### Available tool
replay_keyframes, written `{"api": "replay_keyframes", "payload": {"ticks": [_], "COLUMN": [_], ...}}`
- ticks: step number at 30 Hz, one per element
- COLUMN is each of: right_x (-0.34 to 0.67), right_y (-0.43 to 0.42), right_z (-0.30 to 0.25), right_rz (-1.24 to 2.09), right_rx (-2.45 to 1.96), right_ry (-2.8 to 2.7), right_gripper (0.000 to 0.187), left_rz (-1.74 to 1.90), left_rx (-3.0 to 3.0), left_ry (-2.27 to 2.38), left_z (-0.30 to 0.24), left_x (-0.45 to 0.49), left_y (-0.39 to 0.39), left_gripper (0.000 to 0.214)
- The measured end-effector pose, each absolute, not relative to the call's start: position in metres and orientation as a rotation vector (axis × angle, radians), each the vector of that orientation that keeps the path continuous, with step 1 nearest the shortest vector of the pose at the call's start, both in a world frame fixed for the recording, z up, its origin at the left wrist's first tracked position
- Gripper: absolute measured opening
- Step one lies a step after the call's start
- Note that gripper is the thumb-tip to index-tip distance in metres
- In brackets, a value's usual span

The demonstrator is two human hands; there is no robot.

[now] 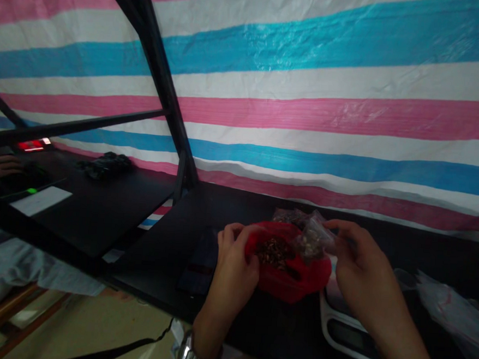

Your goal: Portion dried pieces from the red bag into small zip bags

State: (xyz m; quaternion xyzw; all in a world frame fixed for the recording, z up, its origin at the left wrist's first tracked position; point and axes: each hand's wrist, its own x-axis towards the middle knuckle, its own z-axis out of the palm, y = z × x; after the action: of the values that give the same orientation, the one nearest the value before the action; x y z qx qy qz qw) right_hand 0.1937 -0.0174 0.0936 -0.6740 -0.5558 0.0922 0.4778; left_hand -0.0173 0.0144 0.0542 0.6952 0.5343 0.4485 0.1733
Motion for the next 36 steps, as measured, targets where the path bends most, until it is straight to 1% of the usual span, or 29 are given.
{"api": "replay_keyframes", "payload": {"ticks": [2,3,4,6,8,9,13,15,17,20,21,23,25,28,30,31,33,34,35,36], "right_x": [0.190,0.187,0.183,0.175,0.167,0.163,0.160,0.163,0.168,0.176,0.178,0.183,0.187,0.190,0.189,0.187,0.182,0.179,0.177,0.174], "right_y": [-0.021,-0.023,-0.026,-0.030,-0.032,-0.033,-0.033,-0.031,-0.028,-0.023,-0.021,-0.019,-0.017,-0.018,-0.018,-0.019,-0.019,-0.020,-0.020,-0.021], "right_z": [0.100,0.104,0.108,0.116,0.122,0.123,0.121,0.117,0.113,0.108,0.107,0.105,0.104,0.104,0.105,0.106,0.108,0.110,0.112,0.113], "right_rz": [0.259,0.278,0.307,0.388,0.474,0.517,0.701,0.755,0.764,0.786,0.811,0.879,0.941,0.998,1.012,1.010,0.998,0.996,0.999,1.009], "right_rx": [-1.556,-1.516,-1.479,-1.417,-1.367,-1.346,-1.289,-1.281,-1.297,-1.343,-1.358,-1.395,-1.436,-1.471,-1.471,-1.465,-1.449,-1.442,-1.435,-1.430], "right_ry": [-1.331,-1.320,-1.309,-1.286,-1.275,-1.278,-1.246,-1.233,-1.240,-1.236,-1.244,-1.280,-1.290,-1.243,-1.211,-1.197,-1.181,-1.185,-1.193,-1.204], "right_gripper": [0.027,0.026,0.024,0.021,0.019,0.019,0.022,0.025,0.029,0.042,0.043,0.037,0.031,0.032,0.033,0.034,0.035,0.036,0.036,0.036], "left_rz": [1.222,1.252,1.294,1.328,1.247,1.200,1.161,1.118,1.093,1.159,1.177,1.199,1.207,1.232,1.337,1.408,1.485,1.460,1.393,1.308], "left_rx": [2.040,2.040,2.016,1.898,1.717,1.615,1.224,1.094,1.062,1.145,1.180,1.228,1.246,1.287,1.391,1.463,1.600,1.632,1.627,1.584], "left_ry": [1.552,1.541,1.504,1.350,1.164,1.086,0.923,0.880,0.863,0.891,0.909,0.944,0.961,1.024,1.215,1.335,1.477,1.457,1.380,1.270], "left_z": [0.063,0.069,0.074,0.082,0.084,0.083,0.073,0.068,0.066,0.065,0.065,0.065,0.064,0.064,0.066,0.067,0.071,0.074,0.076,0.078], "left_x": [-0.019,-0.019,-0.018,-0.013,-0.005,-0.001,0.013,0.013,0.010,0.005,0.004,0.003,0.004,0.005,0.004,0.004,0.006,0.007,0.009,0.012], "left_y": [0.005,0.001,-0.002,-0.008,-0.011,-0.011,-0.005,-0.001,0.003,0.006,0.006,0.006,0.006,0.006,0.005,0.003,-0.001,-0.004,-0.007,-0.010], "left_gripper": [0.069,0.067,0.061,0.040,0.025,0.025,0.047,0.051,0.045,0.031,0.027,0.023,0.025,0.032,0.037,0.036,0.023,0.015,0.012,0.016]}}
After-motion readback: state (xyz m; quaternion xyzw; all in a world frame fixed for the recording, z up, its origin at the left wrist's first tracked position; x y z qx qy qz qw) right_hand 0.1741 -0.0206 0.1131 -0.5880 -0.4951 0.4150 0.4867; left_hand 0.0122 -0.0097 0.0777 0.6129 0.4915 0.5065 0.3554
